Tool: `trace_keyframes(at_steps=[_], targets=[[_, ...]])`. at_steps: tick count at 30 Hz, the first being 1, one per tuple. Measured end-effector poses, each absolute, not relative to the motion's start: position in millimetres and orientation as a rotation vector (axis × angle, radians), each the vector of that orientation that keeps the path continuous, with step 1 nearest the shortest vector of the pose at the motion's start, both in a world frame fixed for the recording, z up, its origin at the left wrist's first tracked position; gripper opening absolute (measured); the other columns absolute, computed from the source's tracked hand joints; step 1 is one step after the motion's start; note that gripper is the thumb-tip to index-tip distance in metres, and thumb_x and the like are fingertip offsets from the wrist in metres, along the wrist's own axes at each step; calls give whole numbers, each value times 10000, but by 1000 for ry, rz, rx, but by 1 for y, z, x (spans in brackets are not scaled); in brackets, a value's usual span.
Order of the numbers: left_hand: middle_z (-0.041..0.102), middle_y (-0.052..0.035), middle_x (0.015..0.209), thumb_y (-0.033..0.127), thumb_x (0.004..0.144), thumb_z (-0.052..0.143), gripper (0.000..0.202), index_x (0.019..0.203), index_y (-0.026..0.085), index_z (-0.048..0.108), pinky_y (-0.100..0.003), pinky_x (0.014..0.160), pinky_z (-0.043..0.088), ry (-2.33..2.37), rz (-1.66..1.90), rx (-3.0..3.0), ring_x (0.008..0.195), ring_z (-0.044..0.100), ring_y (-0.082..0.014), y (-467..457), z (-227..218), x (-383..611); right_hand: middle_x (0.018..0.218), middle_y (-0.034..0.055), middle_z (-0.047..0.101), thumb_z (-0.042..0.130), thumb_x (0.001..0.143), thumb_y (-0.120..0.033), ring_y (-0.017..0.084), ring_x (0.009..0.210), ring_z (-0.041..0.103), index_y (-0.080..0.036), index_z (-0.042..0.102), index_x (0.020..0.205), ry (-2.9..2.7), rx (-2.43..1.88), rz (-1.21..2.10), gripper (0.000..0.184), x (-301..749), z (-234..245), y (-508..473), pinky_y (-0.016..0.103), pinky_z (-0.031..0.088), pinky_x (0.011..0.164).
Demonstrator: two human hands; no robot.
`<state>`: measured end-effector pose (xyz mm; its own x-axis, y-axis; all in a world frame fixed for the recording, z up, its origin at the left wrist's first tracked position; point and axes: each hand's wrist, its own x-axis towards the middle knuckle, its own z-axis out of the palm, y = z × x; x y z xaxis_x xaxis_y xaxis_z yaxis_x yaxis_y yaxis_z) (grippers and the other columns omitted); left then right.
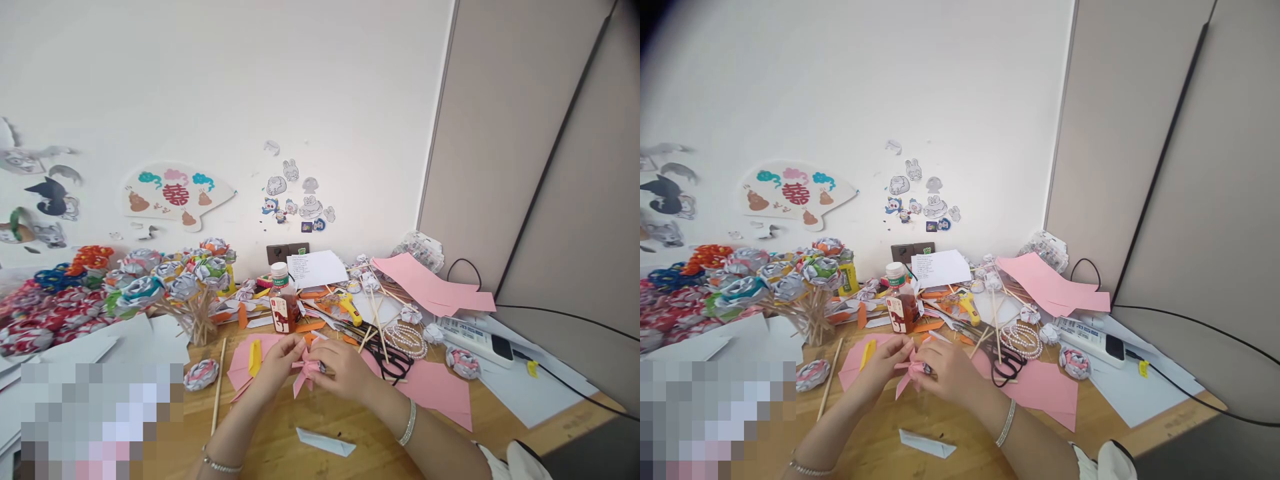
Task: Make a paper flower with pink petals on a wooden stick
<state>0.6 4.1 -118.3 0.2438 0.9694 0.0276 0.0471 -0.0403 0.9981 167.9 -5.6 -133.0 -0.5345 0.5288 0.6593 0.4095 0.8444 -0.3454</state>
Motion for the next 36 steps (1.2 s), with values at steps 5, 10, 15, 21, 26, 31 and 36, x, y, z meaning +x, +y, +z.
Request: trace_keyframes(at_steps=[5, 10, 15, 21, 26, 31, 36], targets=[[511, 55, 577, 535, 643, 639, 388, 592, 179, 492, -240, 573, 447, 1066, 1030, 1305, 541, 511, -108, 2, -117, 1, 937, 59, 642, 528, 863, -276, 188, 900, 576, -206, 605, 928, -2174, -688, 250, 122, 167, -132, -7, 304, 452, 795], [607, 7, 738, 569, 693, 568, 383, 801, 201, 570, -258, 609, 481, 1131, 1061, 1362, 725, 594, -175, 0, -108, 0, 905, 40, 639, 525, 864, -283, 171, 852, 579, -210, 622, 904, -1990, -812, 367, 128, 167, -132, -6, 279, 447, 758], [623, -33, 826, 573, 683, 576, 388, 746, 192, 613, -276, 681, 496, 1065, 1118, 1546, 815, 574, -207, 2, -108, -2, 883, 40, 640, 507, 864, -278, 168, 822, 584, -196, 615, 893, -1829, -858, 390, 139, 167, -139, 2, 267, 448, 730], [599, -11, 759, 486, 685, 620, 300, 728, 190, 597, -304, 705, 487, 1009, 1057, 1527, 776, 572, -193, 3, -113, -1, 918, 40, 640, 479, 881, -268, 166, 851, 584, -204, 599, 962, -1883, -828, 371, 159, 166, -135, -4, 266, 449, 749], [557, 23, 727, 420, 712, 595, 225, 704, 197, 562, -272, 729, 443, 1014, 1058, 1546, 778, 526, -169, -2, -109, 1, 1009, 52, 624, 487, 879, -298, 185, 926, 559, -232, 593, 1053, -2081, -759, 220, 214, 173, -125, -10, 303, 434, 806], [561, 24, 761, 406, 737, 587, 210, 754, 198, 560, -273, 732, 434, 919, 983, 1456, 775, 527, -160, -4, -110, -2, 1033, 65, 612, 486, 877, -330, 187, 945, 554, -229, 595, 1067, -2121, -666, 181, 241, 178, -122, -7, 316, 444, 821], [560, 18, 720, 463, 752, 562, 281, 721, 184, 566, -252, 687, 426, 954, 972, 1441, 733, 521, -150, -2, -114, 0, 1073, 77, 592, 509, 859, -297, 188, 972, 547, -211, 601, 1052, -2158, -599, 135, 231, 176, -123, -7, 318, 449, 838]])
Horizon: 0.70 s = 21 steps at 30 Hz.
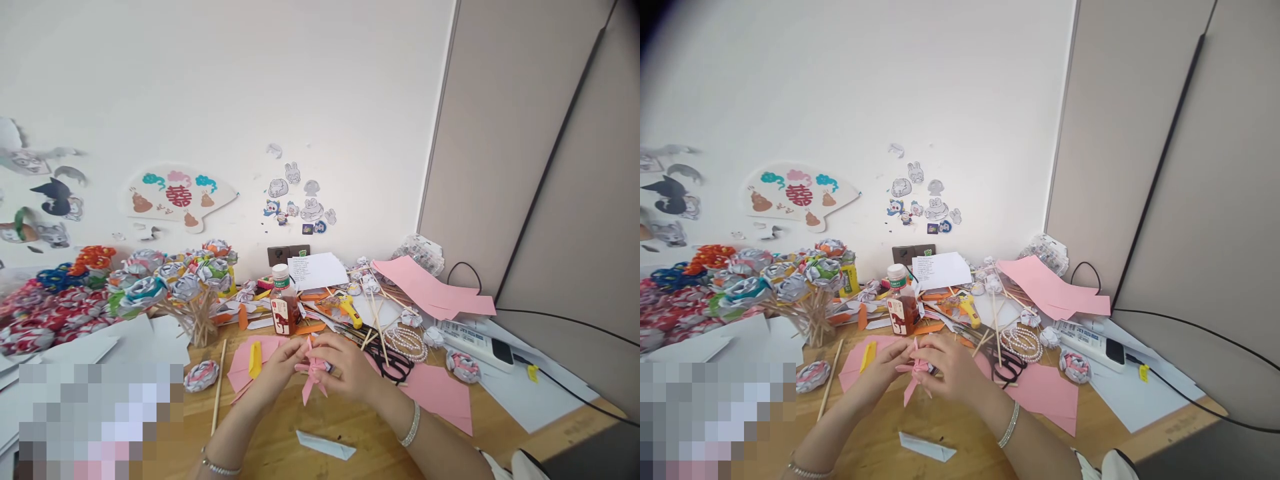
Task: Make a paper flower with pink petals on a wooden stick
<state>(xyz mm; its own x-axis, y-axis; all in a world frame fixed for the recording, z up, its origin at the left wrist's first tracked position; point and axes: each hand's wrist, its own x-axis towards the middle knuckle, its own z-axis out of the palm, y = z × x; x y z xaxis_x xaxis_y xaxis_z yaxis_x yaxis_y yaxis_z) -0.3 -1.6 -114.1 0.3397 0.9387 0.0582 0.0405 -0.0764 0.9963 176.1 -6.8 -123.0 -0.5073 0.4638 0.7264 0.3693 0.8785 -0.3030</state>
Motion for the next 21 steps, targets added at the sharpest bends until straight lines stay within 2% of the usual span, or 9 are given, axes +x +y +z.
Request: trace_keyframes(at_steps=[7, 12, 18, 21], targets=[[499, 38, 651, 521, 721, 561, 353, 656, 177, 520, -241, 630, 398, 981, 1053, 1444, 658, 464, -128, -2, -115, 7, 937, 76, 643, 519, 852, -242, 185, 882, 575, -185, 613, 977, -2152, -578, 113, 167, 171, -132, -3, 317, 475, 789], [467, 49, 618, 521, 691, 589, 362, 630, 177, 493, -216, 574, 372, 994, 1101, 1373, 608, 420, -107, -1, -119, 8, 927, 75, 651, 505, 852, -223, 185, 875, 586, -193, 613, 976, -2111, -577, 105, 167, 168, -130, -7, 327, 479, 796], [508, 34, 620, 504, 692, 598, 345, 622, 176, 515, -240, 597, 428, 1002, 1081, 1373, 620, 473, -123, 0, -118, 6, 935, 82, 653, 524, 838, -212, 186, 874, 587, -181, 625, 972, -2042, -591, 145, 171, 167, -129, -12, 324, 478, 792], [576, 3, 723, 521, 724, 559, 340, 715, 182, 572, -287, 683, 472, 1029, 1128, 1392, 719, 543, -162, 0, -113, 4, 919, 71, 644, 530, 829, -200, 181, 858, 588, -188, 642, 934, -1942, -690, 250, 153, 166, -132, -8, 310, 475, 774]])
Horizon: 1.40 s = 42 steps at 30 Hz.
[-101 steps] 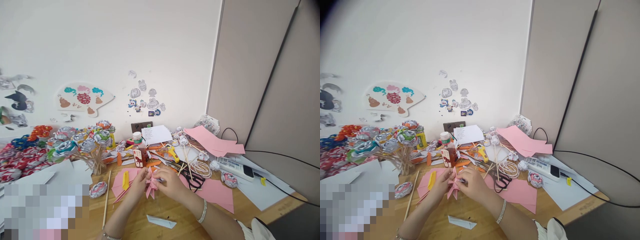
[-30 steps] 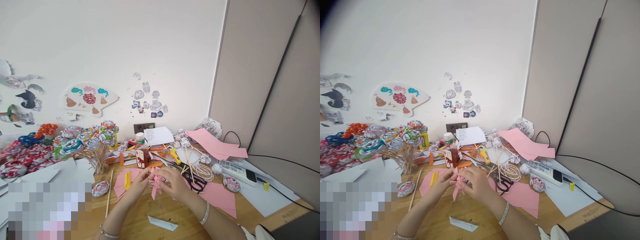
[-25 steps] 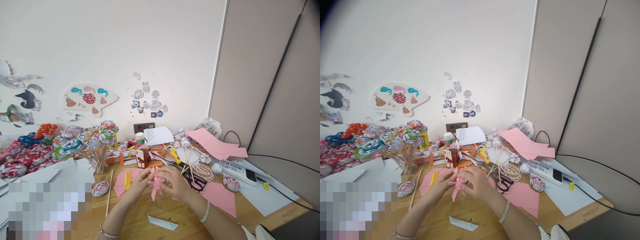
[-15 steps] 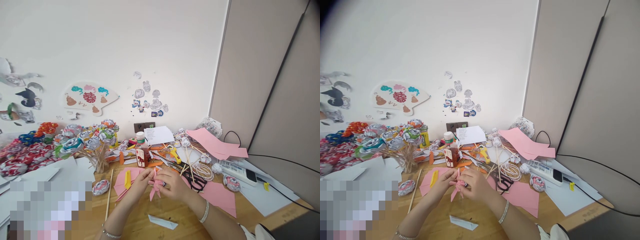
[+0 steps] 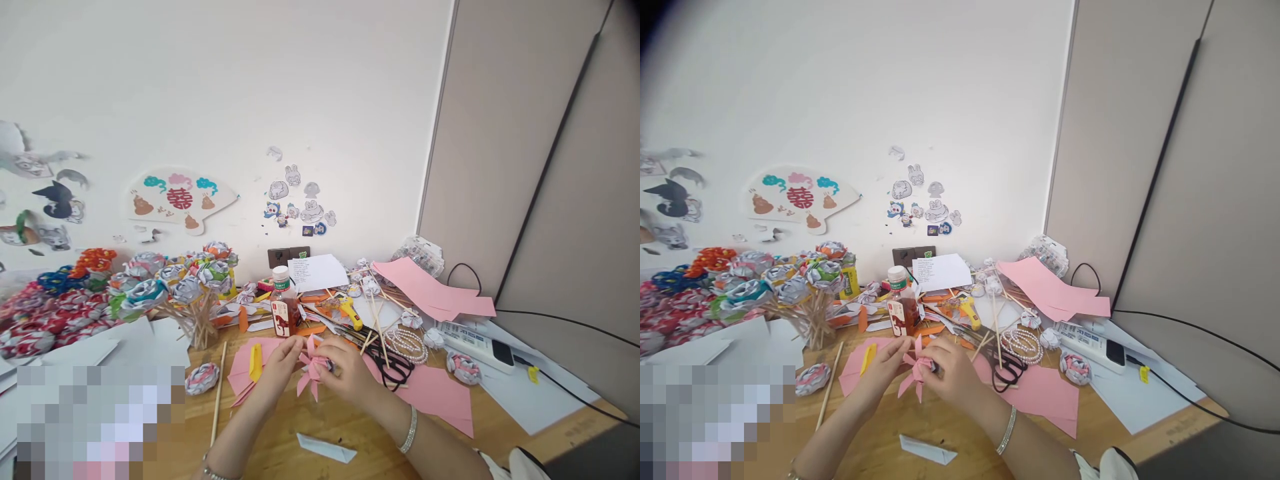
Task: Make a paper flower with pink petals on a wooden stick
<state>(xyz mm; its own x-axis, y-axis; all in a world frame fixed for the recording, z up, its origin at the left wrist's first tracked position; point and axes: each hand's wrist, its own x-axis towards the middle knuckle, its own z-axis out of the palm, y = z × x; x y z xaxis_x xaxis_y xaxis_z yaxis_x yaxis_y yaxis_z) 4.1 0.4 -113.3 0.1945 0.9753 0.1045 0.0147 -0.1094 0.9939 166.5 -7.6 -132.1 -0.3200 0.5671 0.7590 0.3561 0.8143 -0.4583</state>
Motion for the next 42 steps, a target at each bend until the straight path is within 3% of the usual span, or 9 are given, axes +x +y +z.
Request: trace_keyframes(at_steps=[3, 7, 13, 18, 27, 33, 38, 42], targets=[[616, -34, 845, 534, 713, 560, 364, 823, 191, 609, -322, 750, 474, 1065, 1226, 1486, 821, 567, -202, 3, -110, 3, 887, 59, 635, 529, 826, -187, 171, 832, 595, -184, 645, 904, -1823, -793, 366, 140, 166, -136, -1, 281, 478, 734], [609, -16, 768, 464, 666, 640, 295, 760, 186, 608, -284, 690, 461, 1050, 1165, 1630, 751, 561, -183, 4, -110, 2, 910, 55, 632, 514, 836, -199, 167, 838, 596, -187, 617, 931, -1776, -838, 431, 141, 166, -138, 1, 259, 482, 695], [521, 40, 633, 471, 704, 595, 289, 670, 186, 559, -233, 593, 428, 1059, 1132, 1536, 634, 503, -132, 0, -109, 2, 1007, 72, 617, 473, 881, -244, 188, 937, 558, -200, 585, 1036, -2041, -720, 202, 196, 169, -130, -10, 315, 450, 817], [515, 42, 645, 480, 663, 628, 307, 671, 185, 544, -243, 588, 453, 1026, 1105, 1441, 636, 500, -129, 0, -111, 4, 1111, 74, 607, 469, 888, -247, 188, 1029, 539, -201, 564, 1128, -2149, -617, 143, 262, 170, -127, -11, 325, 432, 890], [488, 46, 627, 479, 661, 629, 325, 648, 179, 505, -220, 544, 436, 1061, 1173, 1385, 587, 471, -107, 1, -117, 5, 974, 77, 654, 487, 877, -237, 182, 940, 581, -187, 614, 986, -2054, -614, 165, 175, 164, -129, -12, 323, 469, 833], [492, 57, 596, 476, 639, 653, 331, 635, 180, 506, -213, 519, 430, 1062, 1150, 1317, 547, 477, -98, 0, -115, 5, 967, 89, 652, 494, 875, -244, 199, 916, 583, -190, 611, 1002, -2076, -626, 164, 181, 164, -130, -14, 343, 477, 815], [579, 30, 744, 506, 699, 601, 316, 827, 221, 559, -255, 583, 488, 1006, 1121, 1307, 653, 580, -139, -2, -105, 1, 939, 72, 638, 471, 891, -242, 185, 876, 583, -198, 624, 944, -1903, -761, 285, 168, 164, -135, -8, 313, 475, 779], [593, 3, 849, 500, 684, 637, 331, 842, 213, 589, -260, 664, 505, 964, 1083, 1418, 803, 582, -165, -2, -105, 1, 923, 59, 629, 472, 891, -250, 175, 871, 584, -192, 603, 955, -1783, -831, 371, 157, 165, -137, -3, 285, 472, 757]])
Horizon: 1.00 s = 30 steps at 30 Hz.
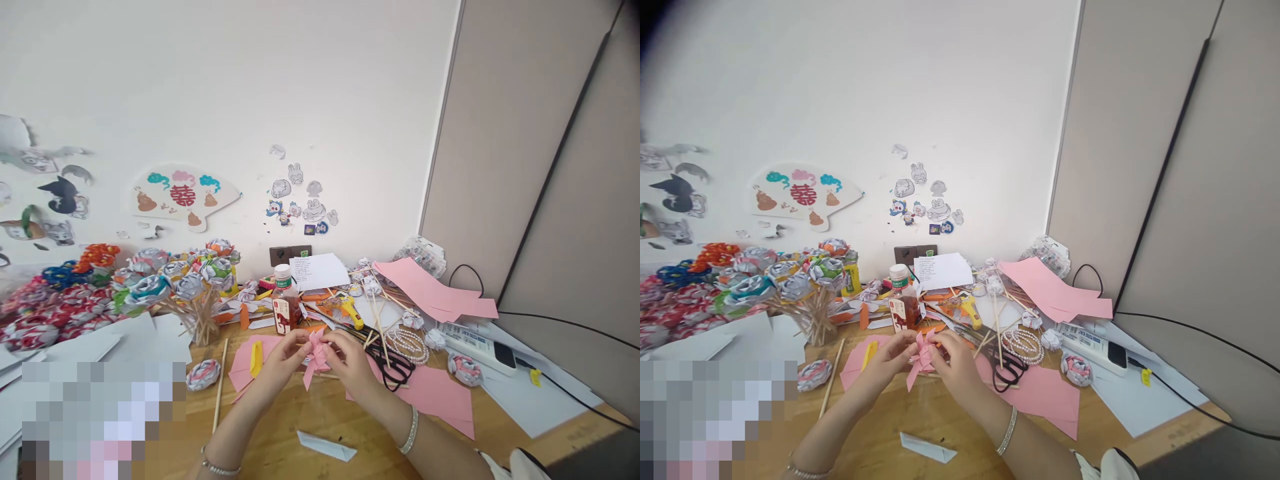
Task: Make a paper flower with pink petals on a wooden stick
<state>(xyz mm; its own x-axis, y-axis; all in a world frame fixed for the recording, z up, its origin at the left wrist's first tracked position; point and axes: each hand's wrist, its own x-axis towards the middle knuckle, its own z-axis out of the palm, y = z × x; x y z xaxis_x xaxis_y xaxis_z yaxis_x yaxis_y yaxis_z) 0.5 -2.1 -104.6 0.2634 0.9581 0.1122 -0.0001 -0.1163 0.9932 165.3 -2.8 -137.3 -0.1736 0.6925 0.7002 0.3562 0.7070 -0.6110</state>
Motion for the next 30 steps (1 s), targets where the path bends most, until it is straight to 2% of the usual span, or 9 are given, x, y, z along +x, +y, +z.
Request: trace_keyframes(at_steps=[6, 11, 20, 25, 30], targets=[[531, 42, 718, 488, 706, 621, 298, 762, 200, 568, -238, 632, 479, 968, 1028, 1371, 702, 527, -123, -5, -107, 3, 1032, 72, 575, 409, 926, -268, 183, 976, 544, -221, 567, 1081, -1948, -734, 315, 226, 167, -132, -10, 320, 451, 855], [529, 47, 711, 459, 699, 628, 278, 764, 207, 532, -238, 613, 460, 973, 1026, 1320, 682, 525, -124, -6, -109, 4, 1121, 70, 575, 377, 942, -271, 185, 1039, 533, -239, 560, 1140, -2062, -687, 256, 272, 167, -128, -12, 329, 441, 888], [463, 58, 623, 551, 682, 605, 377, 674, 194, 483, -207, 530, 389, 1039, 1134, 1341, 571, 447, -101, -1, -117, 5, 1053, 72, 626, 403, 928, -289, 184, 1009, 553, -213, 601, 1063, -2067, -674, 289, 251, 165, -128, -12, 324, 445, 877], [495, 55, 644, 523, 669, 631, 357, 691, 194, 497, -210, 544, 403, 1028, 1137, 1284, 591, 481, -108, 1, -118, 4, 1053, 68, 622, 416, 922, -294, 188, 1004, 550, -220, 600, 1072, -2084, -656, 290, 249, 164, -129, -12, 328, 444, 872], [576, 37, 697, 480, 692, 636, 302, 766, 200, 551, -226, 570, 435, 885, 1137, 1231, 606, 530, -115, 5, -106, -7, 1201, 78, 557, 388, 929, -368, 199, 1079, 529, -241, 519, 1216, -1892, -670, 393, 339, 174, -123, -8, 358, 414, 946]])
